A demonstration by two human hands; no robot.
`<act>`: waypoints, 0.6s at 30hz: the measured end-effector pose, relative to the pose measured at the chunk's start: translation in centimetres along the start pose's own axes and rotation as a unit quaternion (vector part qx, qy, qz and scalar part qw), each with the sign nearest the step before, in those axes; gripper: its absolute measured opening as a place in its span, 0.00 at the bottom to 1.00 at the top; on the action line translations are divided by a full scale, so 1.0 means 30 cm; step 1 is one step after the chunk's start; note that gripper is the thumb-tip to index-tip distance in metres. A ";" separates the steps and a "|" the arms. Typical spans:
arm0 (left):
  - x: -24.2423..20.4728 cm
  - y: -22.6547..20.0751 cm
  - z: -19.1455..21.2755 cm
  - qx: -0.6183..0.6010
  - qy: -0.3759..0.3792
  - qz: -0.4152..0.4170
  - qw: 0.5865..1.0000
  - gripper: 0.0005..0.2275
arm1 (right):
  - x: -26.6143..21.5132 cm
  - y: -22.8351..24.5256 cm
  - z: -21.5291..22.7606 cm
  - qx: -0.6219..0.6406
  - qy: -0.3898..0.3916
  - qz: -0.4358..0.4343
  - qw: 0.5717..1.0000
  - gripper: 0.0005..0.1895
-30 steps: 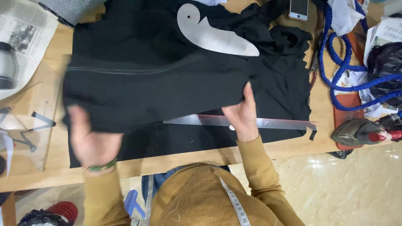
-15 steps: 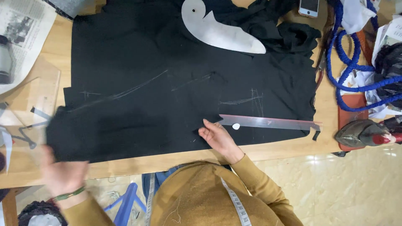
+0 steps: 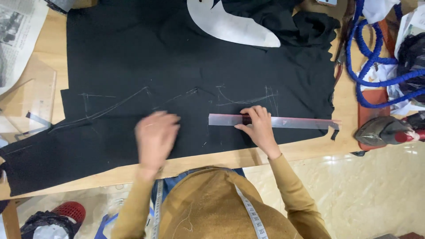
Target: The person places a white paper pattern on a black fabric, uses a ruler and chalk to mark lines, then cuts the fabric along the marked lines with scissors. The person adjusts the fabric and pattern during the process.
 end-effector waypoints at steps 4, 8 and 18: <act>0.104 0.009 -0.254 0.089 0.153 -0.107 0.978 0.08 | 0.038 0.014 0.036 -0.020 0.027 0.014 0.999 0.24; 0.185 0.008 -0.297 0.102 0.175 -0.165 0.965 0.14 | 0.064 -0.048 0.105 0.024 -0.021 0.037 0.999 0.11; 0.144 -0.062 -0.252 0.094 0.129 -0.128 0.979 0.32 | -0.212 -0.446 0.310 0.091 -0.118 -0.100 0.984 0.10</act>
Point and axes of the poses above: each hand's wrist, its own x-axis towards the middle knuckle, its own z-axis out of the back of the hand, y = z × x, the point moved 4 cm from there along x, towards the middle knuckle, and after that the axes turned 3 degrees about -x, right-handed, at the moved point
